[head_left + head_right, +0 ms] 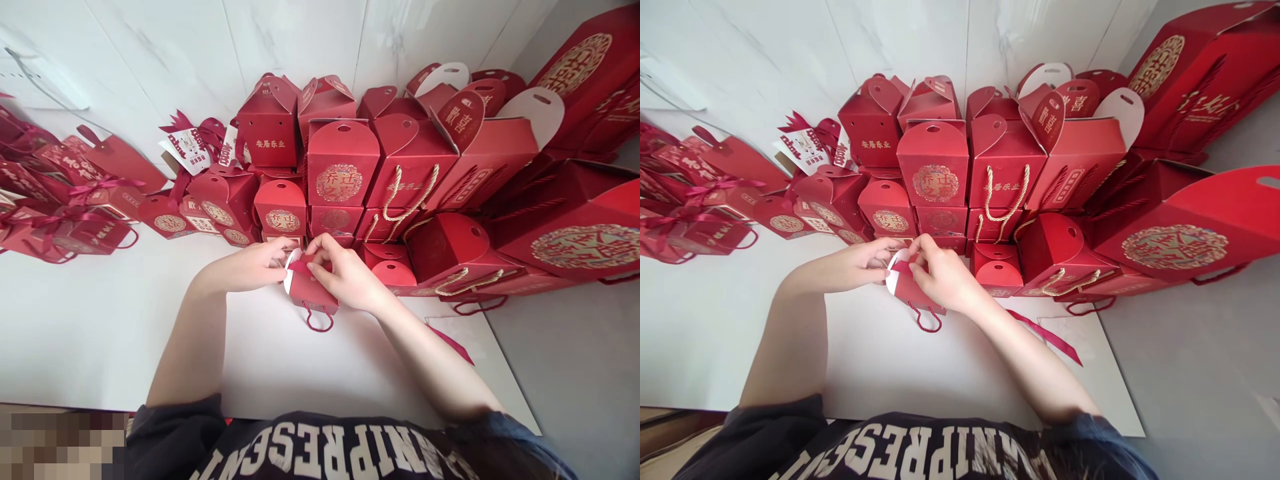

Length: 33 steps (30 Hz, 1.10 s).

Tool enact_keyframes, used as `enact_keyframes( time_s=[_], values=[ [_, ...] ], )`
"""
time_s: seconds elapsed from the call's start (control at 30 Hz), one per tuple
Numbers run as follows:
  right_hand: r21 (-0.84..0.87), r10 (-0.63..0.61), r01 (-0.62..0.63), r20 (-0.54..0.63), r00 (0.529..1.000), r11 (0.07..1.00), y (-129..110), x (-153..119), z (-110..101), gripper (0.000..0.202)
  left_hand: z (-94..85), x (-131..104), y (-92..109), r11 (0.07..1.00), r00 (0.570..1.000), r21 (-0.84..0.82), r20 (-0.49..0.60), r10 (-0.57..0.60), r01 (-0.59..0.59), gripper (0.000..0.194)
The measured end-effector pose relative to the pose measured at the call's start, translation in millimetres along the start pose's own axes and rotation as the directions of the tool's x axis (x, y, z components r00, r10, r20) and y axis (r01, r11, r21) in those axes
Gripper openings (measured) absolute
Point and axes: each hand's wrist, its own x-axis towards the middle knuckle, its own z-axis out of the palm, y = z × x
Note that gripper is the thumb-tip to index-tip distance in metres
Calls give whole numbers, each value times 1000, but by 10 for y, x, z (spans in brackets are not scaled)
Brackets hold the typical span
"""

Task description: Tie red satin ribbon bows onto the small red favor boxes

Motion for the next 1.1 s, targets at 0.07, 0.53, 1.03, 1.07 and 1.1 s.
enact_keyframes(
  time_s=[0.07,0.53,1.03,1.07,1.1],
  values=[
    [-28,-8,8,-2,1000,1000,-3,20,10,14,-8,-11,-2,1000,1000,5,7,19,-19,64],
    [-161,-103,69,-215,971,985,-73,-264,-191,15,-246,-237,44,995,976,0,-197,97,-99,26],
    [-7,90,-92,-135,987,996,256,-651,-21,32,-613,-557,-341,647,674,-355,-653,345,-675,24],
    [-17,86,-90,-144,986,996,262,-635,-4,34,-630,-570,-375,624,657,-360,-672,343,-694,23],
    [-34,90,-96,-148,985,995,267,-619,7,36,-644,-584,-404,601,638,-361,-690,342,-713,21]
  ],
)
